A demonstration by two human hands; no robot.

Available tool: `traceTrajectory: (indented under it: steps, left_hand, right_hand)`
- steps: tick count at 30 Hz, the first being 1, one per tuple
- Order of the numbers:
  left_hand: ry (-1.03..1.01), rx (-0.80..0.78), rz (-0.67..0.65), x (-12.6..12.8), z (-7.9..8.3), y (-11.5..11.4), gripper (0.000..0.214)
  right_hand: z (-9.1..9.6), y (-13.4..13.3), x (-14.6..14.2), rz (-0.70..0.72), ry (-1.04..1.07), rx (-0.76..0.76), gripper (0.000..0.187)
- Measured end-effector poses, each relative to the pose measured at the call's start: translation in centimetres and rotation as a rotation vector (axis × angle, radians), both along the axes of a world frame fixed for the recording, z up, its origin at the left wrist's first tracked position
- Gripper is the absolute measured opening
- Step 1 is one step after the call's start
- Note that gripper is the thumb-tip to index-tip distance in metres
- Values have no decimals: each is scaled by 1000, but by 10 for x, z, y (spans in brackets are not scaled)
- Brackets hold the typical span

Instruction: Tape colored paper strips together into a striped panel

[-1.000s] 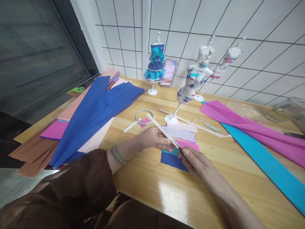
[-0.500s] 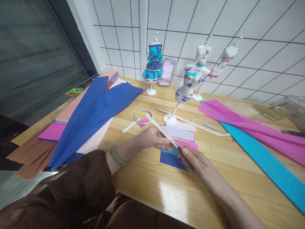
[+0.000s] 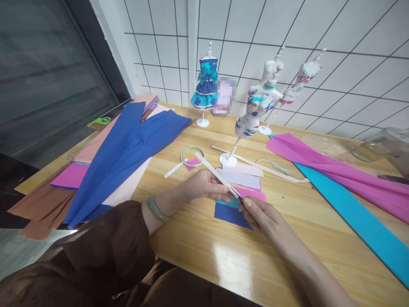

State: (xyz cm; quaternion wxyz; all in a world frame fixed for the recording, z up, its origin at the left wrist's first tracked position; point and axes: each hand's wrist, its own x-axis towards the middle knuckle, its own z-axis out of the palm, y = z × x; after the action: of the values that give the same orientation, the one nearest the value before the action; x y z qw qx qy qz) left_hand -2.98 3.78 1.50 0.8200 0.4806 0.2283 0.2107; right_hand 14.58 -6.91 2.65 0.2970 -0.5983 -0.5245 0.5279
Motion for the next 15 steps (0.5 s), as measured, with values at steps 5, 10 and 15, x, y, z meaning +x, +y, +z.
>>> traceTrajectory:
  steps: [5,10,15]
  left_hand:
    - [-2,-8,5,1,1,0,32]
    - [1,-10,6,1,1,0,31]
    - [-7,-14,-2,1,0,0,30]
  right_hand:
    - [-1,1,0,6,-17,11,41]
    - [0,1,0,14,-38,32,41]
    - [1,1,0,8,-53,23,42]
